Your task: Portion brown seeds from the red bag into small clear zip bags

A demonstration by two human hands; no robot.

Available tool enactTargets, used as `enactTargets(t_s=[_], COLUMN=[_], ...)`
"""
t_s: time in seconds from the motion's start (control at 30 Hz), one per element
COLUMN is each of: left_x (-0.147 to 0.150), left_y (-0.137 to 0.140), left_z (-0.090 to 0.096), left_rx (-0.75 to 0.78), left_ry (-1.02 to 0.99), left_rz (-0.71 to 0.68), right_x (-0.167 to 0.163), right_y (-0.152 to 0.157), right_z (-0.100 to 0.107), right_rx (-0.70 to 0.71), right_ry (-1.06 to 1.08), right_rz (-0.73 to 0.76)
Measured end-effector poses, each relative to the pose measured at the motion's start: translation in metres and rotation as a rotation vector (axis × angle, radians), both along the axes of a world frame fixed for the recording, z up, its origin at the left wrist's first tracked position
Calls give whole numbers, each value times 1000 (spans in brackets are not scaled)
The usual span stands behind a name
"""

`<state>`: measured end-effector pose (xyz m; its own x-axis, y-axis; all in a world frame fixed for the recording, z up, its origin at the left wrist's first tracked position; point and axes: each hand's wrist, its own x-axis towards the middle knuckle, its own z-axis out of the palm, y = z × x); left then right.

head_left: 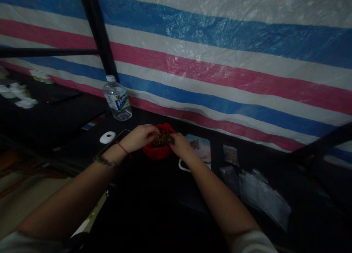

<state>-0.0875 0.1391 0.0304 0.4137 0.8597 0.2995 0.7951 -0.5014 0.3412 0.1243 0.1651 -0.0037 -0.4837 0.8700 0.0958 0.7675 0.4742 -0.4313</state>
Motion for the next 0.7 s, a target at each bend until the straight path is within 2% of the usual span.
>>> enactTargets(t_s=[0.1,0.2,0.3,0.4,0.7], left_x=[18,20,13,8,16], left_y=[20,30,28,24,28], left_z=[-10,-18,-23,-25,-29], left_rx=[-24,-7,-15,-95,-170], left_ry=[-5,-20,-2,50,52], left_rz=[-98,-88,-90,-110,-131], right_x=[1,3,3,0,-5], right_y=[2,1,-1,-2,-2], right_z=[-3,-4,-3,-4,-6], right_rx=[12,23,28,22,17], right_ry=[8,-15,-19,0,39], right_rz=[-26,-40,-12,3,7])
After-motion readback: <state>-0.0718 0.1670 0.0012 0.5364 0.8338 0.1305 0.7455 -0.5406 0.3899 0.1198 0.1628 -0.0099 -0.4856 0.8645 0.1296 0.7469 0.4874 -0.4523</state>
